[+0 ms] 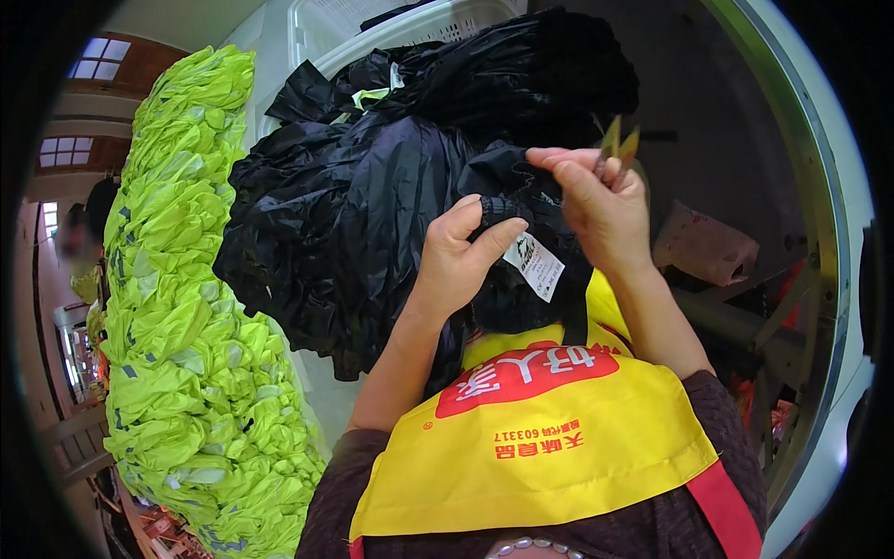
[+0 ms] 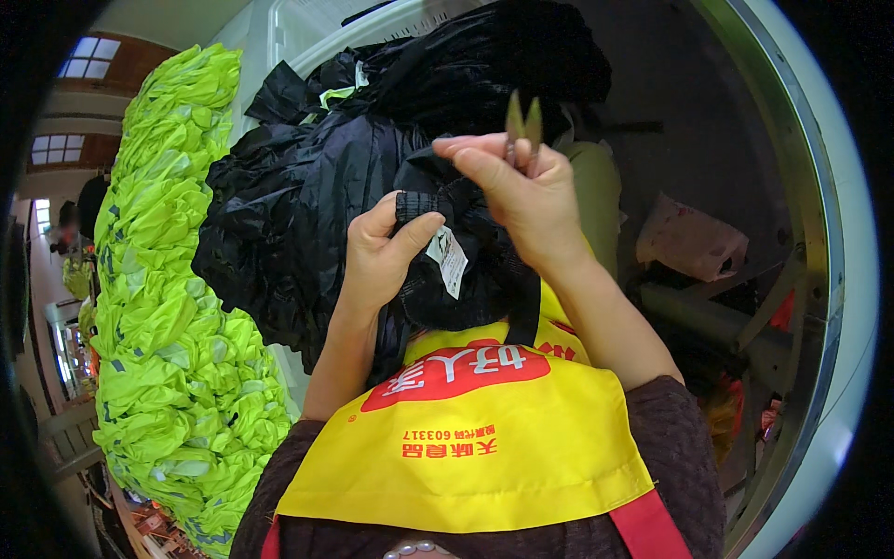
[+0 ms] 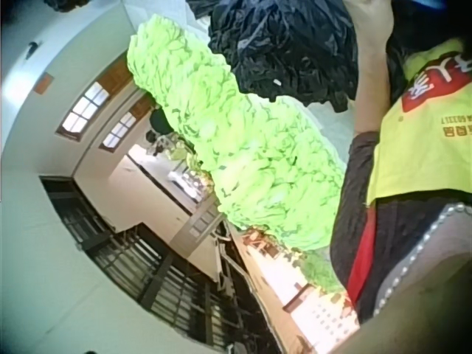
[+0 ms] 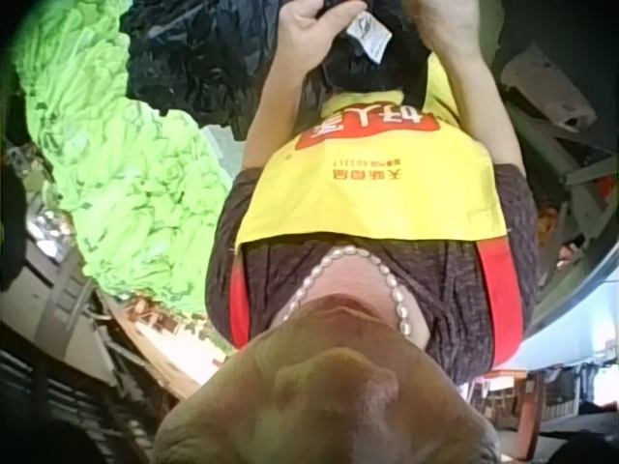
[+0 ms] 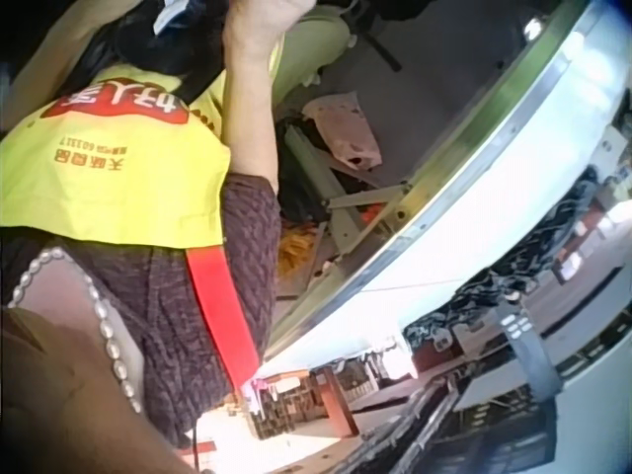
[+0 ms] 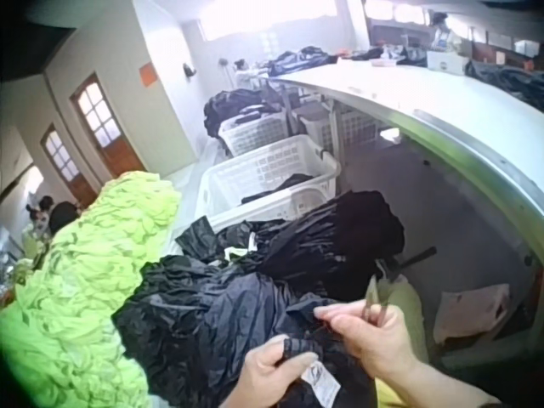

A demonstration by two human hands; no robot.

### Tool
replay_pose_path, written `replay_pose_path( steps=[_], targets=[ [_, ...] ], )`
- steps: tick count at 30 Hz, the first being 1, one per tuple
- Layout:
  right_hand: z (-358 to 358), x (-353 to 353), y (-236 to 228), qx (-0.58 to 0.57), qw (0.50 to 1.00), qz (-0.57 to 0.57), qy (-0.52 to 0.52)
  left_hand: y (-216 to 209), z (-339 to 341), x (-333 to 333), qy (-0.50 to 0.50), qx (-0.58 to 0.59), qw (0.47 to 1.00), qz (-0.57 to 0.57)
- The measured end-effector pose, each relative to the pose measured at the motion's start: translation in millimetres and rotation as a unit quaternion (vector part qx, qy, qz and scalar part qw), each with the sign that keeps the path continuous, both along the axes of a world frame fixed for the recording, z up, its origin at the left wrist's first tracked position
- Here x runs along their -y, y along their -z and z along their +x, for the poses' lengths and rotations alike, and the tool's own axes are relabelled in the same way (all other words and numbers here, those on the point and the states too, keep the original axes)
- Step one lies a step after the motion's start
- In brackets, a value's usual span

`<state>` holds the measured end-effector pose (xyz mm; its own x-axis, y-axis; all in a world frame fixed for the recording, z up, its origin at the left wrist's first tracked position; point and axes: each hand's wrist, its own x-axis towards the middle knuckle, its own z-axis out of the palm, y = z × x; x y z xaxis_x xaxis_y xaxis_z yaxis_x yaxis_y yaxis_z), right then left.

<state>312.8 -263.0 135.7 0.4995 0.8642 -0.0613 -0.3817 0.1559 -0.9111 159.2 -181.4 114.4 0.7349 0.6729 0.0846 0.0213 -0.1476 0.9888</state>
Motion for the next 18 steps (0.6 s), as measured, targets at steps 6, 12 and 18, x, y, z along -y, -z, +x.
replay_pose_path(
  steps=[6,12,18],
  targets=[
    [35,16,8,0.141,0.981,-0.044,-0.128,-2,-4,-2,0.015,0.009,0.999,-0.035],
    [25,22,7,0.414,0.878,-0.089,-0.223,-3,-6,-3,0.028,0.018,0.999,-0.041],
    [26,18,12,0.429,0.859,-0.099,-0.261,-4,-6,-4,0.064,0.0,0.998,-0.018]
  ],
)
